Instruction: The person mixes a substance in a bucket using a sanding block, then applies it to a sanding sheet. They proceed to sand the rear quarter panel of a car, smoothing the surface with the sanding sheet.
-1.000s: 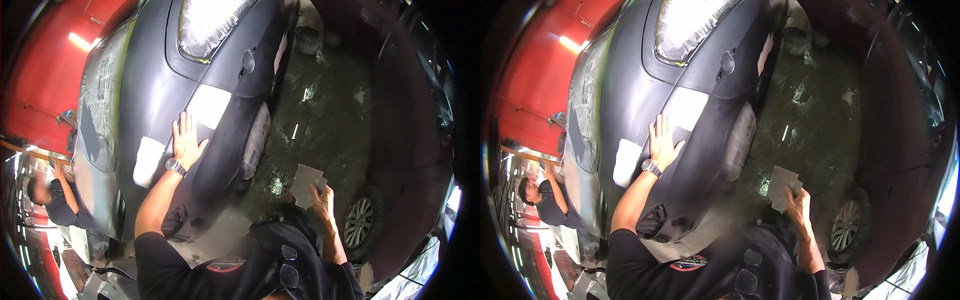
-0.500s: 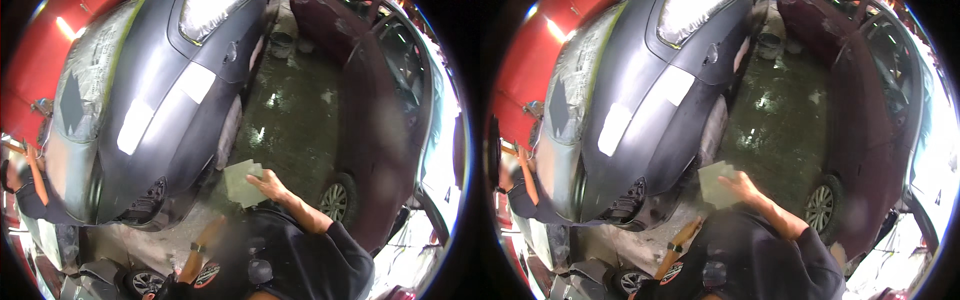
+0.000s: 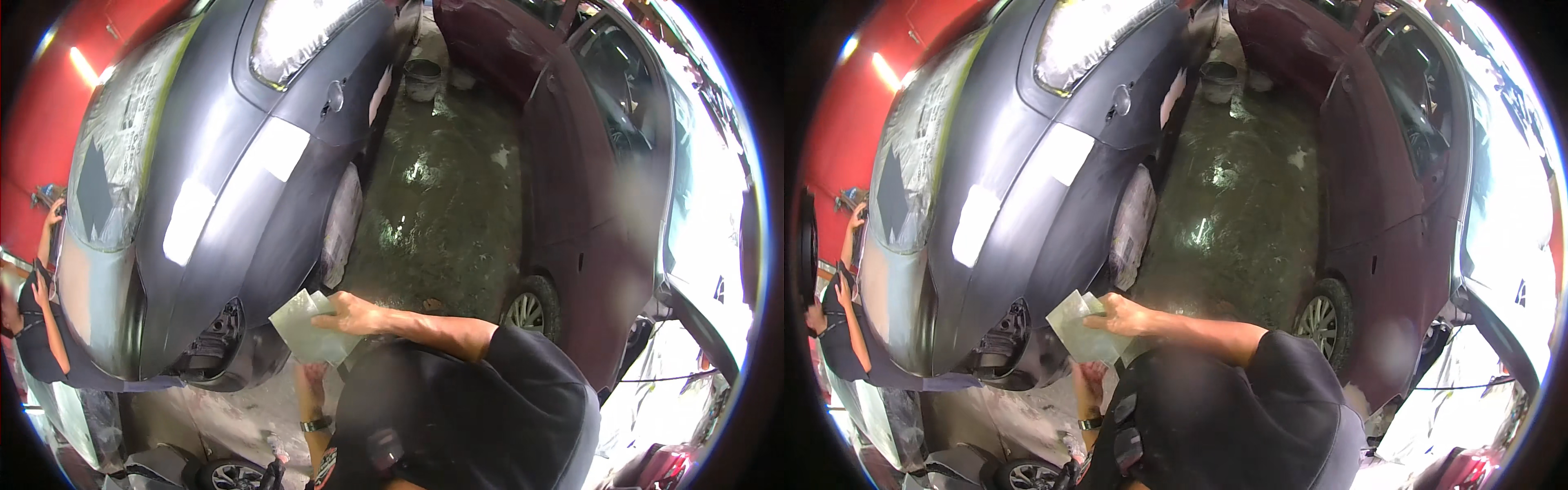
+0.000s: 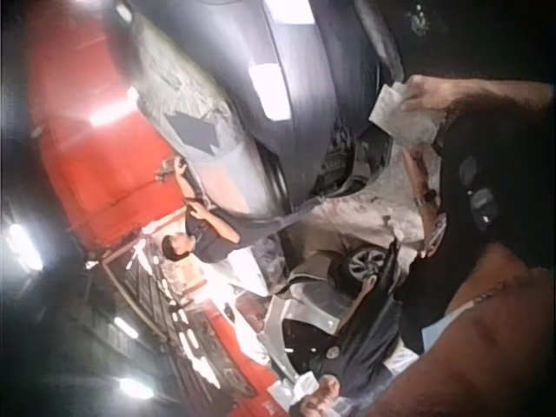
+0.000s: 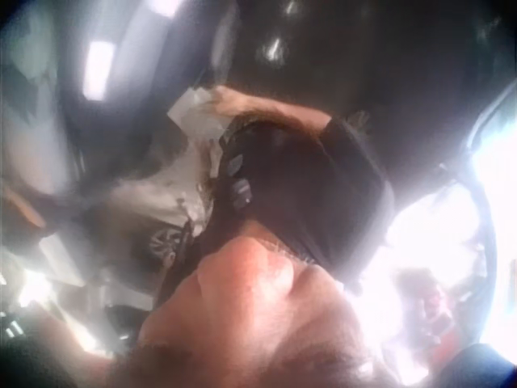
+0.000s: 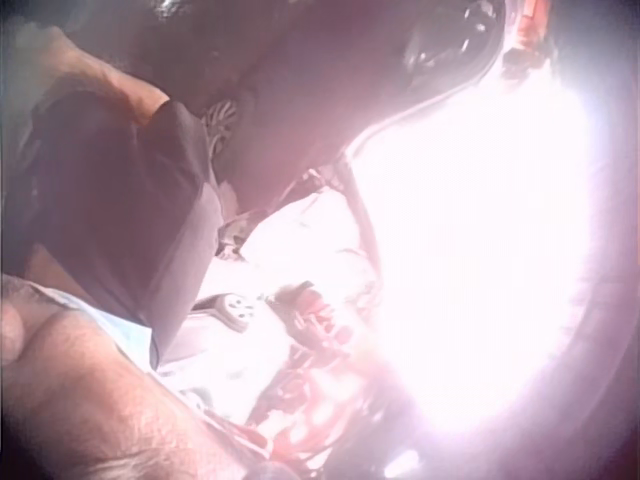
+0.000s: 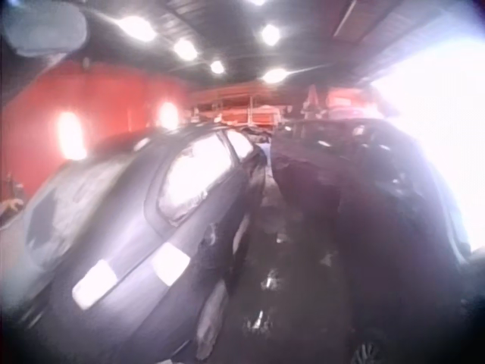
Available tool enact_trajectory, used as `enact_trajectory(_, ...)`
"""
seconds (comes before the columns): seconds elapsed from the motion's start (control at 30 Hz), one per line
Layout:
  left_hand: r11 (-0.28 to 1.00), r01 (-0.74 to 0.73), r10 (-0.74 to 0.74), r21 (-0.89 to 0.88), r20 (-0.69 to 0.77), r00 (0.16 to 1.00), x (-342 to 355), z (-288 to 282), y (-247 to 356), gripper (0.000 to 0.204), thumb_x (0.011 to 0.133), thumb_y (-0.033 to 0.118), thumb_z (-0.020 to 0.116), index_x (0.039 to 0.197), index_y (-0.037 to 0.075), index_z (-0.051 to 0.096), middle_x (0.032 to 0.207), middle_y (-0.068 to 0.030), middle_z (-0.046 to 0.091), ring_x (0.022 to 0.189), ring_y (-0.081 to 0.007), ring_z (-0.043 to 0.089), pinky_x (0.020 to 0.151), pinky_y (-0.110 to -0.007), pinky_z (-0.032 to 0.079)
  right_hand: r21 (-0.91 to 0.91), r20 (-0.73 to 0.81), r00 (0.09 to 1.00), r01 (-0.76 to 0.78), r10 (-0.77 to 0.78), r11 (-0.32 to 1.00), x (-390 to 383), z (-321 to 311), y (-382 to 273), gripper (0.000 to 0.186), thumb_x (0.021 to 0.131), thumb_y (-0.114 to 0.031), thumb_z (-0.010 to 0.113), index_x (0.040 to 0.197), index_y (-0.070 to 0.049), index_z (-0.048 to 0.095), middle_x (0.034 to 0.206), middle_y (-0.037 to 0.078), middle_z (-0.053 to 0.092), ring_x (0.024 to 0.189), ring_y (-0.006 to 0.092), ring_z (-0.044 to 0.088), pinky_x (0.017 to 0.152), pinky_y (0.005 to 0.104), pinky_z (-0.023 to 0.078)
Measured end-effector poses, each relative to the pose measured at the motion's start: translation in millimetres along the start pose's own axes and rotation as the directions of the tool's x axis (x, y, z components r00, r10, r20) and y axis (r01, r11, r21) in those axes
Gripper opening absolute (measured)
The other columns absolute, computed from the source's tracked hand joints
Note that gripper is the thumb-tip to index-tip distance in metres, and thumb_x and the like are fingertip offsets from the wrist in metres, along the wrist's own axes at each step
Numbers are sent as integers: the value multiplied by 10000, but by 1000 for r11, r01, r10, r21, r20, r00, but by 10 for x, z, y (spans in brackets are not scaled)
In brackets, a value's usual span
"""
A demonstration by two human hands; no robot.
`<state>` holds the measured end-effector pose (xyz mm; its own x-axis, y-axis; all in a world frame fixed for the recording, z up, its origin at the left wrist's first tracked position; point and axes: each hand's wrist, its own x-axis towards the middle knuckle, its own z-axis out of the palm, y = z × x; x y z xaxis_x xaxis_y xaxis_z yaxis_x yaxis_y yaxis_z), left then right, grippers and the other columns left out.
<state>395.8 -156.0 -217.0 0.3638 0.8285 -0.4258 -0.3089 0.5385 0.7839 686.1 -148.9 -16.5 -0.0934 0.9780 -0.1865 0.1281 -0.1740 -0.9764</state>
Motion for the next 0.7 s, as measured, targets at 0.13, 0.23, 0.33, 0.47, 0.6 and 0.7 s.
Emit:
enact_trajectory(0.13, 978, 36, 29, -204, 307, 951, 53, 860, 593, 611, 1028, 561, 378, 1336, 49, 506, 1370, -82, 533, 1216, -252, 520, 1035, -461, 408, -65, -30, 1000, -8, 7, 998, -96, -421, 159, 461, 929, -362, 669, 978, 96, 675, 778, 154, 659, 744, 185, 614, 674, 377, 500)
enact_trajectory(0.23, 995, -80, 99, -67, 352, 931, 154, 1525, 566, 626, 1027, 555, 389, 1335, 22, 502, 1347, -91, 546, 1190, -240, 536, 1019, -447, 427, -99, -30, 999, -19, 16, 995, -325, -914, 213, 477, 925, -384, 674, 966, 92, 681, 766, 159, 655, 744, 186, 617, 666, 378, 499)
enact_trajectory(0.33, 987, -154, 127, 43, 373, 919, 352, 2091, 363, 548, 1020, 425, 524, 1328, -27, 511, 1286, -114, 585, 1108, -195, 575, 954, -368, 465, -25, -59, 996, 69, -71, 997, -572, -1339, 456, 519, 916, -432, 682, 970, 84, 686, 758, 159, 653, 738, 183, 614, 654, 378, 495)
enact_trajectory(0.47, 963, -82, 5, 258, 287, 958, 528, 2833, 147, 442, 990, 283, 619, 1314, -6, 537, 1244, -103, 621, 1068, -187, 615, 917, -357, 501, 119, -100, 995, 0, 12, 993, -956, -1934, 521, 567, 904, -502, 685, 978, 60, 699, 779, 147, 672, 745, 184, 617, 655, 379, 495)
enact_trajectory(0.6, 982, -60, 33, 176, 153, 988, 546, 3342, -57, 393, 992, 263, 617, 1283, 3, 569, 1250, -100, 612, 1095, -201, 601, 947, -381, 493, 446, -178, 971, -63, 158, 893, -1197, -2374, 851, 529, 928, -483, 666, 1064, 26, 700, 945, 120, 717, 838, 174, 639, 756, 352, 517)
enact_trajectory(0.7, 998, -56, 56, -32, 4, 998, 502, 3594, -81, 331, 999, 233, 606, 1239, 5, 608, 1262, -104, 598, 1128, -215, 582, 985, -398, 475, 629, -284, 901, -84, 329, 773, -1268, -2778, 1015, 519, 961, -462, 626, 1188, 4, 655, 1057, 105, 708, 963, 161, 645, 848, 350, 526)
